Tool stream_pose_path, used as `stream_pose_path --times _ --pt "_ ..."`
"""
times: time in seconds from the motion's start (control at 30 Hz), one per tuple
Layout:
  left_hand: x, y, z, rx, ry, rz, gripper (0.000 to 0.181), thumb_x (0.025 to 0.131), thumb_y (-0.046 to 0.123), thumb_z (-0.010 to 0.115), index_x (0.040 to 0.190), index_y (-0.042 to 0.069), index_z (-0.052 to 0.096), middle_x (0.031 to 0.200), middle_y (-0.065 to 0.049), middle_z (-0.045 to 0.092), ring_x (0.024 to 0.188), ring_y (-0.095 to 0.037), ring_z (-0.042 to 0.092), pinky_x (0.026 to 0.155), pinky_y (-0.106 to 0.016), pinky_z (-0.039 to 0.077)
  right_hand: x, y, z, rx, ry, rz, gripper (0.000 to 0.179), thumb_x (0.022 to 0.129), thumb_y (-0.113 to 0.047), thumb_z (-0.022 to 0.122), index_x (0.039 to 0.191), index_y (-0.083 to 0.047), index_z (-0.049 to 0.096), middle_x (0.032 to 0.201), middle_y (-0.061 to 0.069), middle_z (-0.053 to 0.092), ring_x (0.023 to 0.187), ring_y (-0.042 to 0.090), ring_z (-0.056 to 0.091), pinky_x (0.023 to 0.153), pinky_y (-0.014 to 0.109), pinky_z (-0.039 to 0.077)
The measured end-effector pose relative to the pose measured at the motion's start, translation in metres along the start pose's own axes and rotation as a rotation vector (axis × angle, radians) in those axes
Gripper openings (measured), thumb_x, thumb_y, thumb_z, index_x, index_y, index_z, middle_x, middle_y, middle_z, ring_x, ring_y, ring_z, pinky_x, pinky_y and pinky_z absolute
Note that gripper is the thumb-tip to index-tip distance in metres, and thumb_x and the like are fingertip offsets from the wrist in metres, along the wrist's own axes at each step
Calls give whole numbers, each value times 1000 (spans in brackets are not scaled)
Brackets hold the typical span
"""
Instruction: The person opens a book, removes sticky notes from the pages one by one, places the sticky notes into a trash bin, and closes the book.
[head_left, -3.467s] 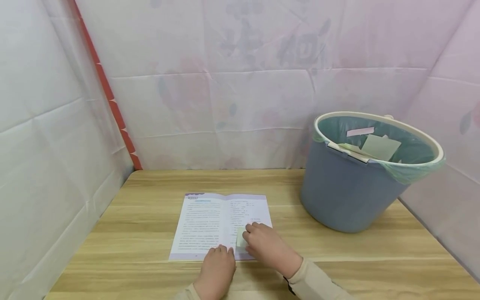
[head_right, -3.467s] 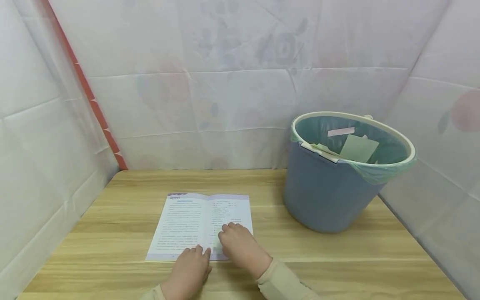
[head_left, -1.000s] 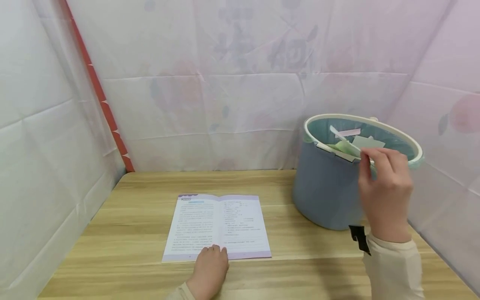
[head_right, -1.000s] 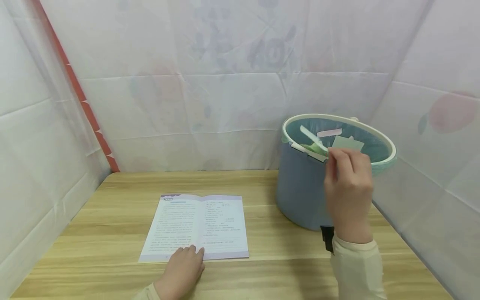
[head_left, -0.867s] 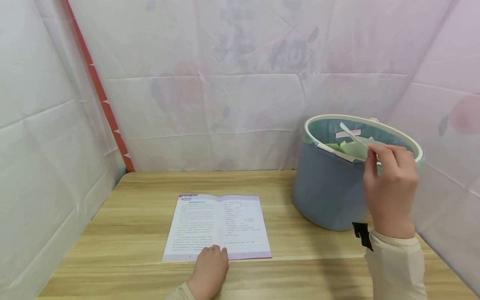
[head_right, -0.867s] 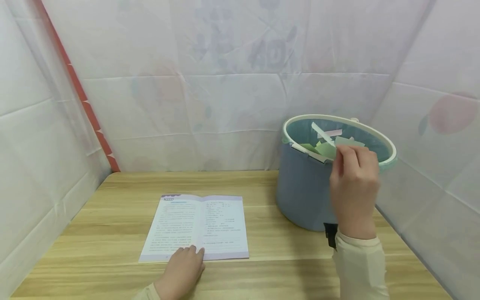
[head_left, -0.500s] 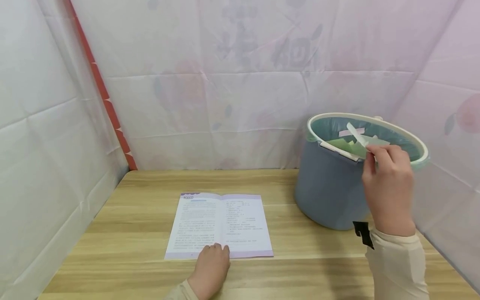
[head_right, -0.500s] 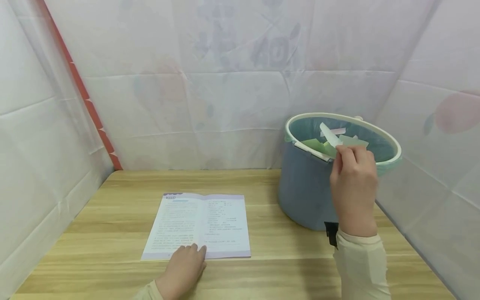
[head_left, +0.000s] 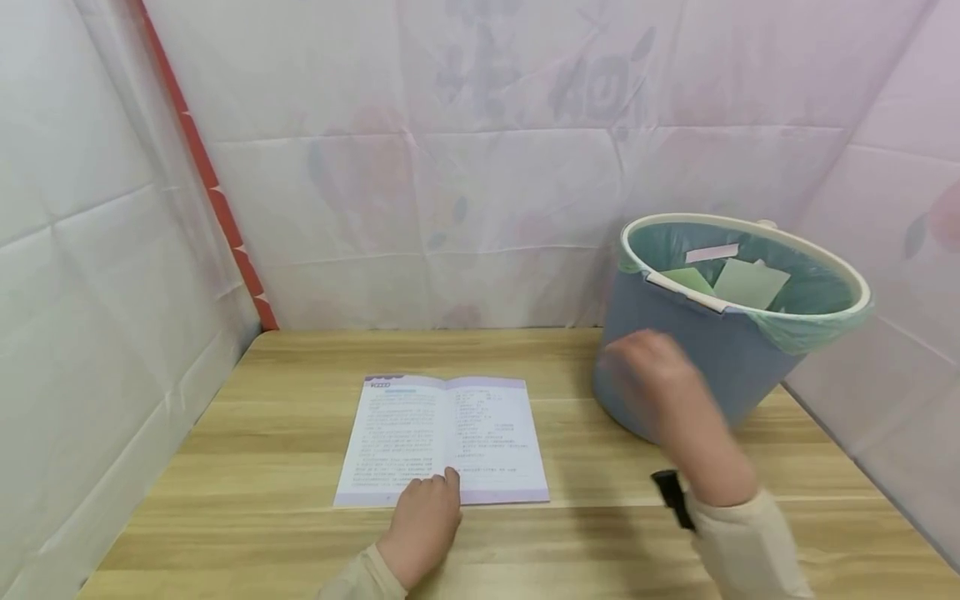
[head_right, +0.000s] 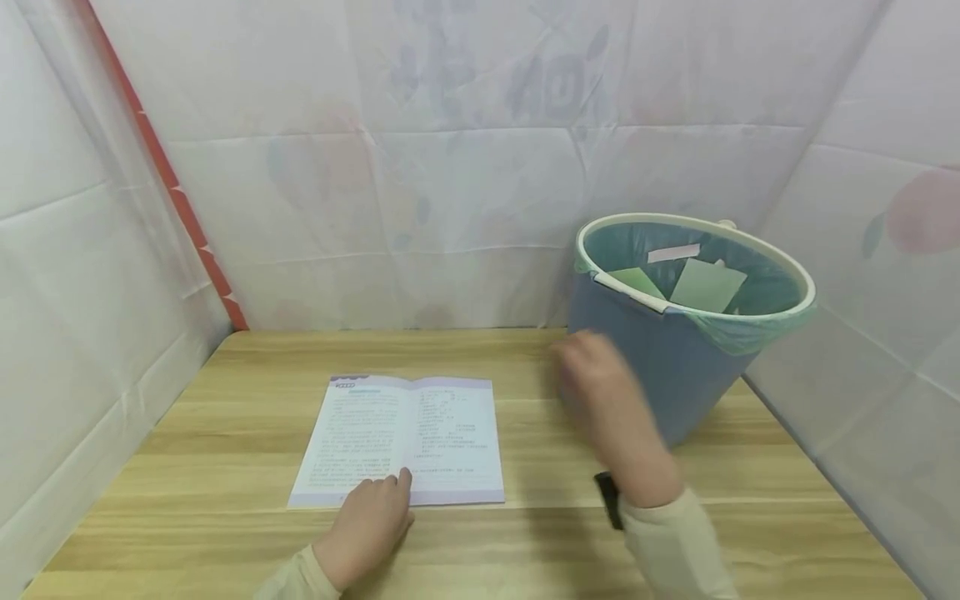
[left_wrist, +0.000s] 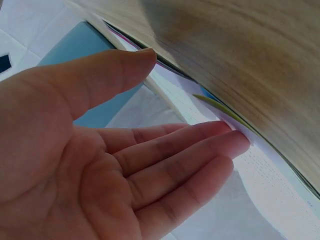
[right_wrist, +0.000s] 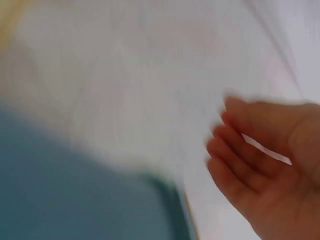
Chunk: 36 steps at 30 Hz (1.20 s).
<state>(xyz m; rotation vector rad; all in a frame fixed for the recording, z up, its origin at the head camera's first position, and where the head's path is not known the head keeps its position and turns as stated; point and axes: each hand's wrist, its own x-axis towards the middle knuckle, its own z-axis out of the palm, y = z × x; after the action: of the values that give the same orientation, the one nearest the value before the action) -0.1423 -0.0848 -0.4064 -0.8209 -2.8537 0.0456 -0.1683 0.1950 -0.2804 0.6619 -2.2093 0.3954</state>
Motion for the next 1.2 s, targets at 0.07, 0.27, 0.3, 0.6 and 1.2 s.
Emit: stream_pose_path --times 0.07,0.27,0.3,0.6,1.2 --pt "1 -2 -1 -25 -7 -13 47 75 27 80 101 -7 61 69 -11 62 56 -21 59 55 -28 48 -7 -16 24 75 -246 -22 22 72 9 76 88 -1 65 86 8 59 82 24 57 71 34 48" --pt "5 -7 -5 -96 -15 -17 42 73 24 83 95 -5 62 65 -11 62 51 -23 59 50 -29 51 -29 -51 82 55 -800 24 26 67 -6 86 78 -2 62 75 1 52 67 16 50 60 26 45" --pt "6 -8 -5 -109 -20 -15 41 73 24 83 94 -4 62 64 -11 62 51 -22 60 49 -29 51 -33 -53 88 36 -836 23 29 65 -7 87 77 -3 61 74 1 50 66 15 47 60 25 44" --pt "6 -10 -7 -128 -49 -9 35 74 22 83 84 0 58 61 -9 59 50 -22 59 48 -29 50 -46 -56 108 21 -859 -42 34 61 -9 89 76 -4 59 71 -2 46 63 14 42 56 26 39" --pt "6 -11 -9 -121 -43 1 36 72 22 84 79 3 54 60 -7 56 50 -20 57 48 -30 47 -47 -64 116 -26 -788 -176 29 70 -19 85 79 -7 61 74 -2 52 65 14 46 61 26 44"
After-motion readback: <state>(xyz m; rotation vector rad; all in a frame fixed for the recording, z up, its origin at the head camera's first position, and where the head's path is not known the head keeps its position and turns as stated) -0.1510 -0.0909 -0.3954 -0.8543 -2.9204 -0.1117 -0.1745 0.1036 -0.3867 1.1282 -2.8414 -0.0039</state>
